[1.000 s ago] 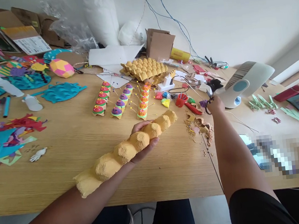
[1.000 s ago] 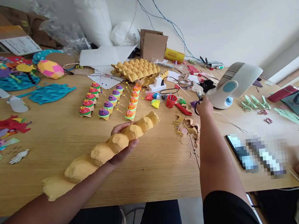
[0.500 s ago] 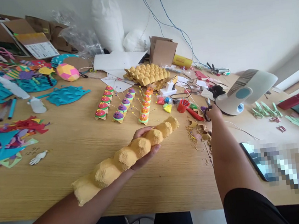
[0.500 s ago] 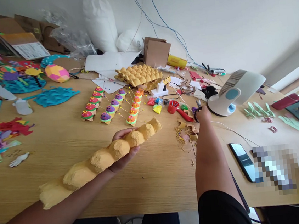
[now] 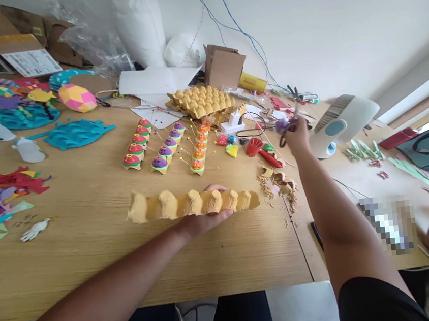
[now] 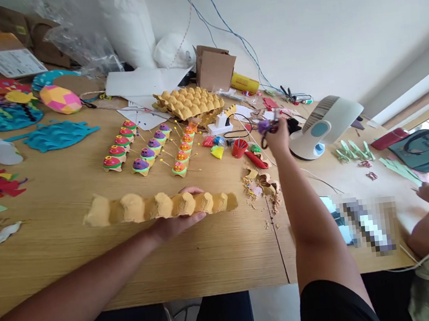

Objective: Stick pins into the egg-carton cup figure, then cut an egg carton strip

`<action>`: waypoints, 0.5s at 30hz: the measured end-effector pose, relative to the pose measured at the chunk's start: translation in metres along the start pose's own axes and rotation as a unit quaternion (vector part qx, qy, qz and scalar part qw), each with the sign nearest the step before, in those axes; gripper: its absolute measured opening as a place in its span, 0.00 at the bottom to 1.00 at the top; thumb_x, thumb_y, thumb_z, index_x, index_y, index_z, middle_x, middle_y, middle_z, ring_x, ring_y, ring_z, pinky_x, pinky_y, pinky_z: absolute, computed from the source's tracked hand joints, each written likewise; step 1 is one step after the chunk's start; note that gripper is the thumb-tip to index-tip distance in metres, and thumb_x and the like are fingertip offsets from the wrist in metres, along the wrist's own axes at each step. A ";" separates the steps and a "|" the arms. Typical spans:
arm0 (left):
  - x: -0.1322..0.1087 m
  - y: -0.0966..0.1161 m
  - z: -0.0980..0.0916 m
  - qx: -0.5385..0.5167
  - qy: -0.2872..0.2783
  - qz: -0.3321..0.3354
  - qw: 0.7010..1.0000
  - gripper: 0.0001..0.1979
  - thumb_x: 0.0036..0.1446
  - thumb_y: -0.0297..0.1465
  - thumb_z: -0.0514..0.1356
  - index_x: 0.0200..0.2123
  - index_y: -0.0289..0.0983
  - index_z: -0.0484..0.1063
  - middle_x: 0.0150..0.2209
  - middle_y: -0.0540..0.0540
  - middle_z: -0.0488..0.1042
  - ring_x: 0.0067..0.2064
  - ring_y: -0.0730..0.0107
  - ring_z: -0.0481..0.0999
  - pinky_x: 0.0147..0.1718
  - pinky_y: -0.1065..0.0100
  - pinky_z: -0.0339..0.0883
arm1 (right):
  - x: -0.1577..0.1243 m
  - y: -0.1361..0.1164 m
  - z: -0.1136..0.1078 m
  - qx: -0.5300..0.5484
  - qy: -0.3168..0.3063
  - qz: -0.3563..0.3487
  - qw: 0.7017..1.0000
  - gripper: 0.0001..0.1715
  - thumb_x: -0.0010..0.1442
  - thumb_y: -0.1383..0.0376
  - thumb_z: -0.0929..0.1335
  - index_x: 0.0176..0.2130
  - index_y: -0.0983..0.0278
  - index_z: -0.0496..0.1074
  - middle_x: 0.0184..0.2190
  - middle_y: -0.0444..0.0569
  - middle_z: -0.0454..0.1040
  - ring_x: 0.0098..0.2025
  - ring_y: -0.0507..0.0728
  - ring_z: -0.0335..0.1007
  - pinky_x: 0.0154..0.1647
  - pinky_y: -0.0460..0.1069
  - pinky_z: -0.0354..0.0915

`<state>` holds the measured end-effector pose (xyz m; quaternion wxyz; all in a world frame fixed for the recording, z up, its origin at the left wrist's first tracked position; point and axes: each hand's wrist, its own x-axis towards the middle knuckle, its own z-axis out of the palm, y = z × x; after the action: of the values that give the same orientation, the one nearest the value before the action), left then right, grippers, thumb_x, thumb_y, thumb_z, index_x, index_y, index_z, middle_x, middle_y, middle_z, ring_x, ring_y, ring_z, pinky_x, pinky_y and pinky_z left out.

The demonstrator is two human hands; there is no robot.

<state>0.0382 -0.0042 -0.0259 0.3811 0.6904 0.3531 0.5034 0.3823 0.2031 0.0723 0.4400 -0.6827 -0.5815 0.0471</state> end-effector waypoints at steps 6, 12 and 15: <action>0.002 0.006 -0.005 -0.073 -0.098 -0.043 0.992 0.21 0.52 0.31 0.67 0.49 0.44 0.68 0.45 0.44 0.77 0.43 0.59 0.79 0.40 0.59 0.78 | -0.015 -0.074 0.065 0.018 -0.173 -0.046 0.984 0.23 0.48 0.63 0.74 0.43 0.59 0.65 0.29 0.42 0.68 0.33 0.55 0.64 0.37 0.51 0.65; 0.005 0.009 -0.011 -0.174 -0.176 -0.133 0.960 0.23 0.53 0.30 0.67 0.51 0.42 0.65 0.55 0.42 0.74 0.57 0.54 0.75 0.54 0.55 0.71 | -0.004 -0.092 0.084 -0.095 -0.178 -0.053 0.978 0.22 0.50 0.66 0.71 0.46 0.60 0.66 0.35 0.47 0.72 0.37 0.60 0.67 0.41 0.54 0.65; 0.005 0.008 -0.013 -0.177 -0.197 -0.146 0.953 0.23 0.54 0.32 0.68 0.51 0.43 0.65 0.54 0.43 0.74 0.57 0.53 0.74 0.53 0.56 0.70 | 0.005 -0.081 0.064 -0.103 -0.148 -0.049 0.982 0.23 0.52 0.67 0.70 0.48 0.60 0.66 0.37 0.49 0.73 0.39 0.60 0.67 0.42 0.54 0.65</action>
<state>0.0282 -0.0011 -0.0137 0.6285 0.6380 0.2735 0.3509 0.2860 0.2377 0.0885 0.2785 -0.6805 -0.6746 0.0658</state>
